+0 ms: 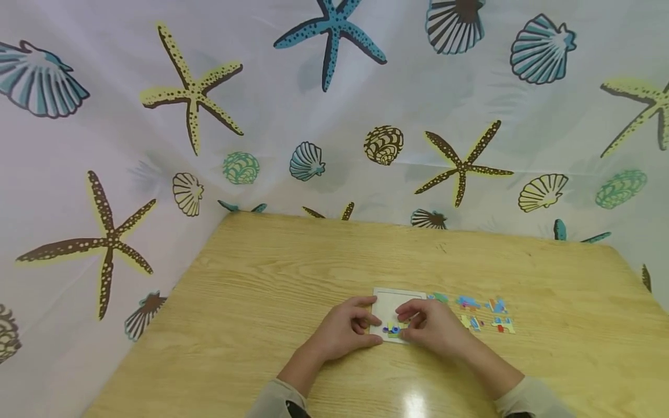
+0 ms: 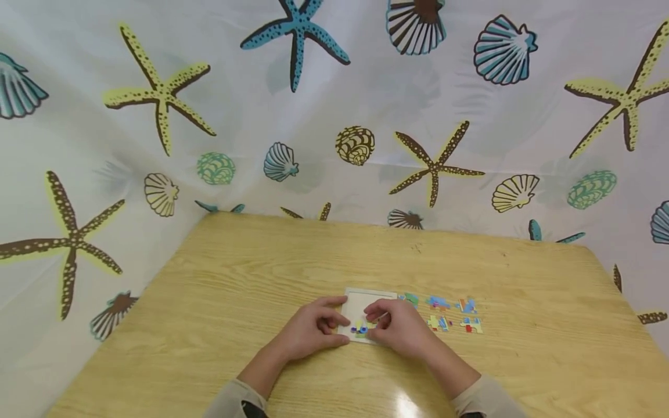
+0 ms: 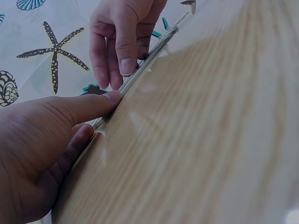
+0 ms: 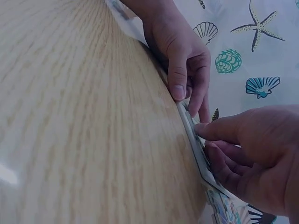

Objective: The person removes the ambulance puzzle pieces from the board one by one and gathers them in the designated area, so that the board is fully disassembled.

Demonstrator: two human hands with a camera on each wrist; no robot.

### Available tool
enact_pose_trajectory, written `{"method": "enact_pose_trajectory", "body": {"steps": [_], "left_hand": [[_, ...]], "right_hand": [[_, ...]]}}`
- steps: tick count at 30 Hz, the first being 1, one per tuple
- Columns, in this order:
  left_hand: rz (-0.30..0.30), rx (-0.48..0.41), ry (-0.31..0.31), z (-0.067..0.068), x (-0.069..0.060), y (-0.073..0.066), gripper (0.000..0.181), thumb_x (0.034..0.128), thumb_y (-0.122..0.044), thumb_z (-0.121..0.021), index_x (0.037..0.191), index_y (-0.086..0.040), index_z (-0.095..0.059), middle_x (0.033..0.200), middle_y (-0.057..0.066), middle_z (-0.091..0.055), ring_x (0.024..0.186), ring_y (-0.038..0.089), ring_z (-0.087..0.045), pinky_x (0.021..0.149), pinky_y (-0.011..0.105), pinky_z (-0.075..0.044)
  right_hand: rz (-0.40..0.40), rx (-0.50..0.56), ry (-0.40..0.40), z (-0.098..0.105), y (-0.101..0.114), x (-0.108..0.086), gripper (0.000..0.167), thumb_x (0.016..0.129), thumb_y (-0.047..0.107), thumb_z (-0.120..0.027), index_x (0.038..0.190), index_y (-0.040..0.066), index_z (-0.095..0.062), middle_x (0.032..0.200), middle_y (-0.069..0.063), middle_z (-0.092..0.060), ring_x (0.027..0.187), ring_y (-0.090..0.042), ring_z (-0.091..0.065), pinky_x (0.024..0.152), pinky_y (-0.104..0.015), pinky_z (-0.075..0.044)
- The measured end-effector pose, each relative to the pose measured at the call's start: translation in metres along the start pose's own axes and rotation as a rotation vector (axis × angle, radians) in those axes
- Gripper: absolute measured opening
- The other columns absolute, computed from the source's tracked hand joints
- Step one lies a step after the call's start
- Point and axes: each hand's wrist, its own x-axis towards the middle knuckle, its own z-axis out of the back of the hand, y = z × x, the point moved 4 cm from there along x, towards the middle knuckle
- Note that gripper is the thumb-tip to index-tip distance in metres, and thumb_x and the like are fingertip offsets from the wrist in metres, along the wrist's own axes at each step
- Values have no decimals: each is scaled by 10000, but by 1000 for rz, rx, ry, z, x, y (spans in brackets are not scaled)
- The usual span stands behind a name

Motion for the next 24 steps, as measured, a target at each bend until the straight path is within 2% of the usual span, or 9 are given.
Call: {"method": "enact_pose_trajectory", "body": {"steps": [5,11,20,24], "left_hand": [[-4,-8,13,-2,0,-1,240,804,-238,-853,1010,-136,-781,1491,19,-520,812,55,-581,749,178,-512],[-14,-9,1,-1,0,-1,241,804,-229,-853,1008,-125,-778,1490,34,-521,801,54,-578,740,179,-512],[3,-5,6,-1,0,-1,235,800,-232,-856,1003,-141,-781,1491,13,-520,802,47,-574,743,176,-505],[-3,8,3,0,0,-2,243,801,-236,-855,1009,-136,-780,1491,21,-521,799,44,-578,740,180,-508]], "right_hand": [[-6,-48,1,-2,-1,1,325,858,133,-780,1147,23,-678,1058,-83,-718,833,-119,-628,693,-207,-530],[-1,-66,10,-2,3,2,295,863,140,-779,1125,36,-692,1065,-72,-713,847,-112,-627,726,-214,-534],[-25,-11,-1,-1,3,1,216,870,115,-765,1072,67,-706,1062,-50,-700,915,-153,-645,787,-306,-561],[-35,30,-20,-3,0,2,166,885,96,-741,1050,92,-721,1060,-43,-706,918,-160,-662,786,-286,-567]]}}
